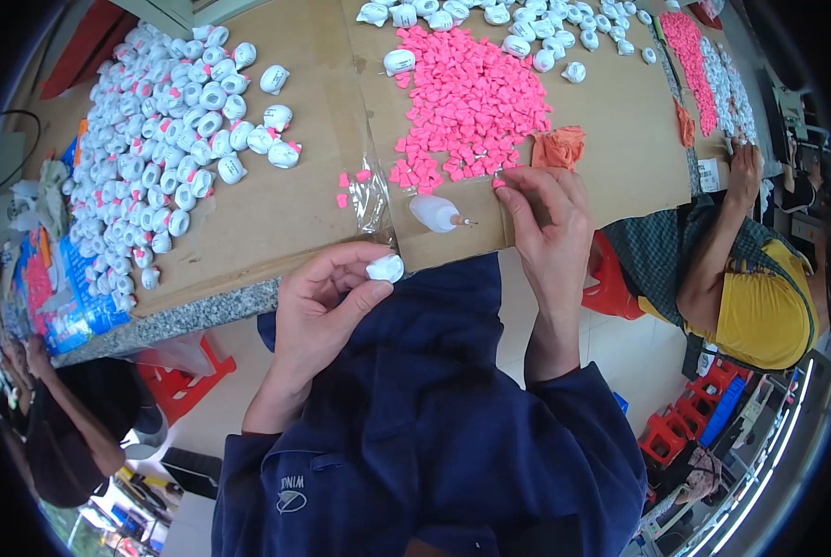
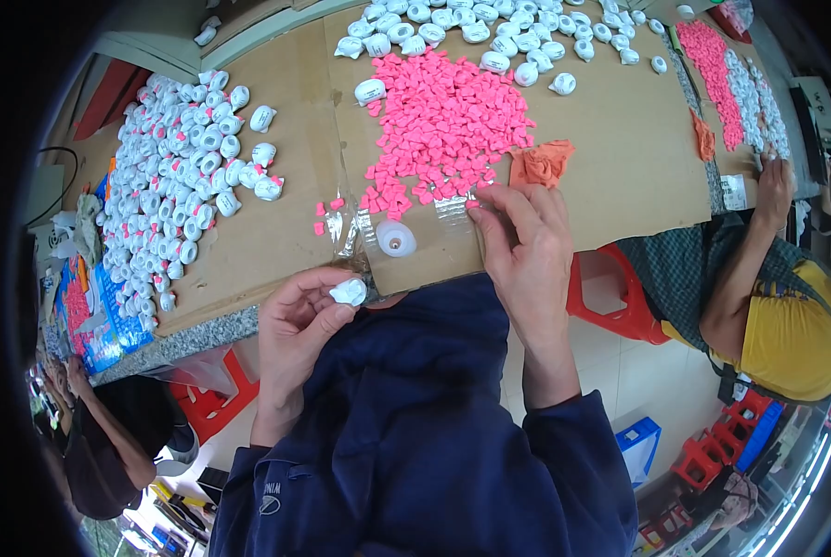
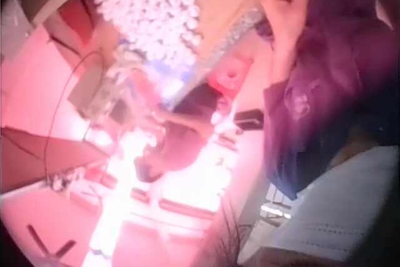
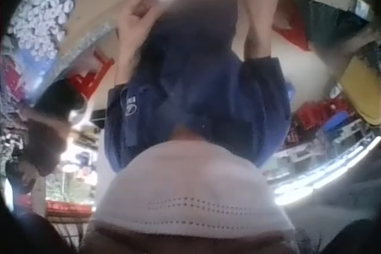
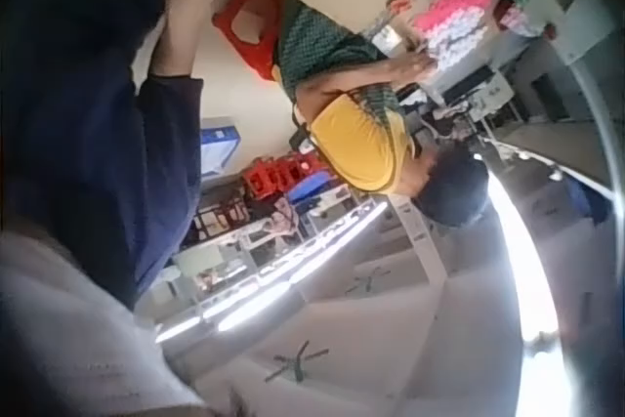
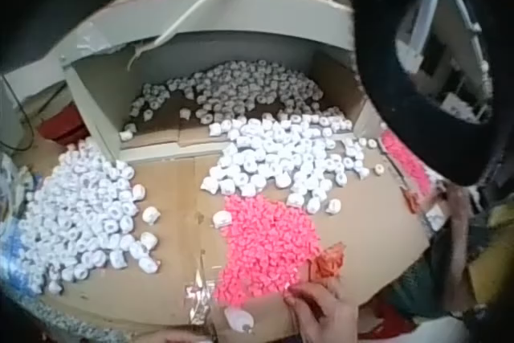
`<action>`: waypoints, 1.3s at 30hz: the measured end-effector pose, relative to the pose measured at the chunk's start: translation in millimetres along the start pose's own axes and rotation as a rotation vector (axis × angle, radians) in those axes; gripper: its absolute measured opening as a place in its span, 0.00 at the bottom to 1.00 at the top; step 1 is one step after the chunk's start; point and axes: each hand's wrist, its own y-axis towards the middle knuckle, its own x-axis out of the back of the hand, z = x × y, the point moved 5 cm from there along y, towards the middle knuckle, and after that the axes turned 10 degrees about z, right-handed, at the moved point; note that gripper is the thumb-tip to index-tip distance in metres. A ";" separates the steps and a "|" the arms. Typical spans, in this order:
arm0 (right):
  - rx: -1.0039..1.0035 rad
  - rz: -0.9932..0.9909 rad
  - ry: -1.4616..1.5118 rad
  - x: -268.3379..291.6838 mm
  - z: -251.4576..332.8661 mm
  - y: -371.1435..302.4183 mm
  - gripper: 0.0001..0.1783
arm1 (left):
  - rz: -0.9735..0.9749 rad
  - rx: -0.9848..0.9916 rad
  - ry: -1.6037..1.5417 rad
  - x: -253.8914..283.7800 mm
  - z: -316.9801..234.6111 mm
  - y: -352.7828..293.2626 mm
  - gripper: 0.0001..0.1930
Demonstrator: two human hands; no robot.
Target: Assembling small plastic toy components by applying glue from a bottle and joining parts.
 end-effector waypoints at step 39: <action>0.009 0.406 0.513 -35.9 34.2 -40.3 0.05 | 0.085 -0.095 0.326 -16.2 -2.3 8.4 0.11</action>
